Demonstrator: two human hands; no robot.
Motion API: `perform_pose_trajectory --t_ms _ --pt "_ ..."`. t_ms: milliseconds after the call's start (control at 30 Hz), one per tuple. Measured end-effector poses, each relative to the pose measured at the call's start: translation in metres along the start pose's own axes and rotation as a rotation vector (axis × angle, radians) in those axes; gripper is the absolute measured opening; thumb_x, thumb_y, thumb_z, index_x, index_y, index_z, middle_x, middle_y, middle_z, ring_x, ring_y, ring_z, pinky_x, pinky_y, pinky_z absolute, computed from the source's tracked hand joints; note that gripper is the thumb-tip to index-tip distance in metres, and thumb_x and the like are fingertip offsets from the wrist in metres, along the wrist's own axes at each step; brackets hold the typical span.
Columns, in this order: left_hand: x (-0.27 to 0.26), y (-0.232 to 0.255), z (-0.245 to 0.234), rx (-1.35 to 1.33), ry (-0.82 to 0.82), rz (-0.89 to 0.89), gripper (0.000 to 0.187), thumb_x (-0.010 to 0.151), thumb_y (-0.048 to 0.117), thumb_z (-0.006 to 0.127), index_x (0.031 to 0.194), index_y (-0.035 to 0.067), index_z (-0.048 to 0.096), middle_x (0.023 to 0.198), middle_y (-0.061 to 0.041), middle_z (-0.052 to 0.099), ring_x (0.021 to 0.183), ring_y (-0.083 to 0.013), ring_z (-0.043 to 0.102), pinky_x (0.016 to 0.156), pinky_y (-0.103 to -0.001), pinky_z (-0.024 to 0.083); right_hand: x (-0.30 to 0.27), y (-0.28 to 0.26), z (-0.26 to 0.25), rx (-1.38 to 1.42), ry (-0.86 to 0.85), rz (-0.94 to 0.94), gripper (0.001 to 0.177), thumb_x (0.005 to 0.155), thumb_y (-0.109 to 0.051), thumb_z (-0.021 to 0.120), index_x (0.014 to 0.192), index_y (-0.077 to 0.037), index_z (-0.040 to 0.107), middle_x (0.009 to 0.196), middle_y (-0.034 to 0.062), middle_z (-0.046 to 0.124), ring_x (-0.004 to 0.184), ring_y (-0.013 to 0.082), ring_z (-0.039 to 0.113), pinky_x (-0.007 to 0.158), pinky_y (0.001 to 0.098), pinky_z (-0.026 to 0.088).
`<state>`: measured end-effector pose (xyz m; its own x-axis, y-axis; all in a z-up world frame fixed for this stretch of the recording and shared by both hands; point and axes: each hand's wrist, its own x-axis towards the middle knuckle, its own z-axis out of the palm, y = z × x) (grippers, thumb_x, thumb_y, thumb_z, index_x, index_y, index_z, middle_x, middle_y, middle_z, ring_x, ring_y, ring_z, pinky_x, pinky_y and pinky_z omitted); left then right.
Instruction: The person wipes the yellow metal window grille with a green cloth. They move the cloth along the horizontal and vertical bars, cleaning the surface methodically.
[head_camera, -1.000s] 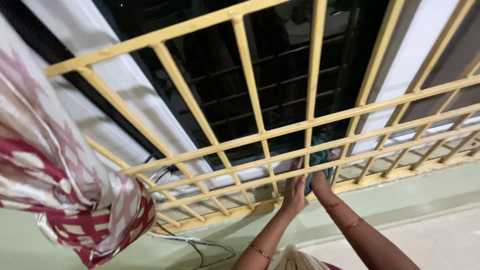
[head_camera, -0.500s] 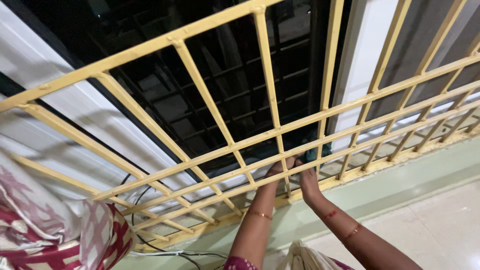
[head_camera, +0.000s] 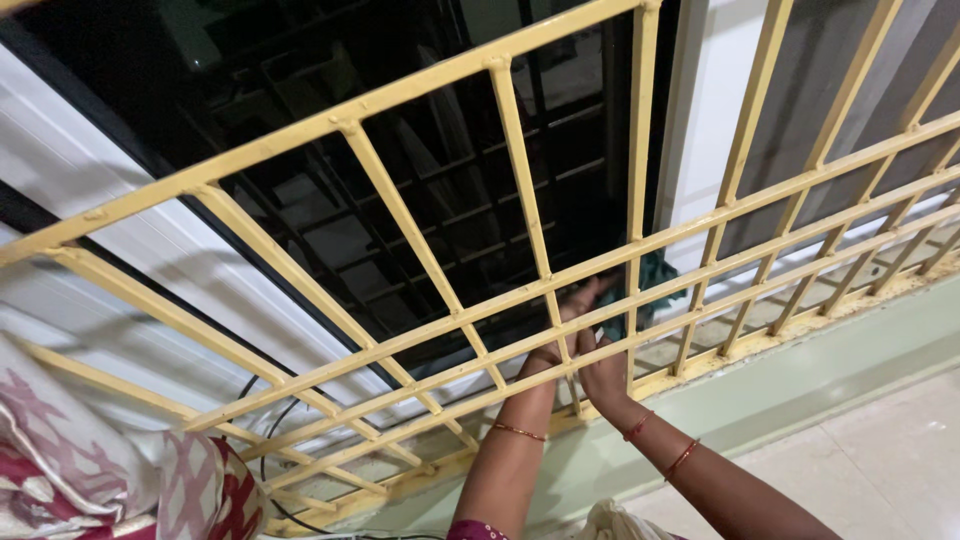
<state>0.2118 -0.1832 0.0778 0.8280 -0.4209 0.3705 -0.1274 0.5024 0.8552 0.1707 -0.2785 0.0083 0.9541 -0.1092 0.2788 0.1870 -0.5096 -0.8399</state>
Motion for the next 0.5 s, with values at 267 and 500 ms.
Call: perform_pose_trajectory --t_ms 267,500 --pt "0.000 -0.044 -0.010 0.988 0.090 -0.374 0.051 0.101 0.037 0.060 0.142 0.006 0.064 0.137 -0.012 0.063 0.129 -0.0253 0.052 0.113 -0.041 0.036 -0.026 0.014 0.018 0.695 0.143 0.391 0.044 0.106 -0.033 0.051 0.107 0.009 0.064 0.088 0.0182 0.067 0.077 0.0231 0.059 0.069 0.0414 0.049" --pt "0.014 -0.041 -0.018 -0.299 0.172 -0.236 0.054 0.110 0.042 0.067 0.139 -0.004 0.062 0.129 -0.014 0.063 0.115 -0.0235 0.054 0.101 -0.037 0.042 -0.005 -0.017 -0.014 0.186 -0.020 0.189 0.046 0.108 -0.034 0.043 0.110 0.006 0.066 0.075 0.0259 0.063 0.068 0.0377 0.061 0.066 0.0512 0.046"
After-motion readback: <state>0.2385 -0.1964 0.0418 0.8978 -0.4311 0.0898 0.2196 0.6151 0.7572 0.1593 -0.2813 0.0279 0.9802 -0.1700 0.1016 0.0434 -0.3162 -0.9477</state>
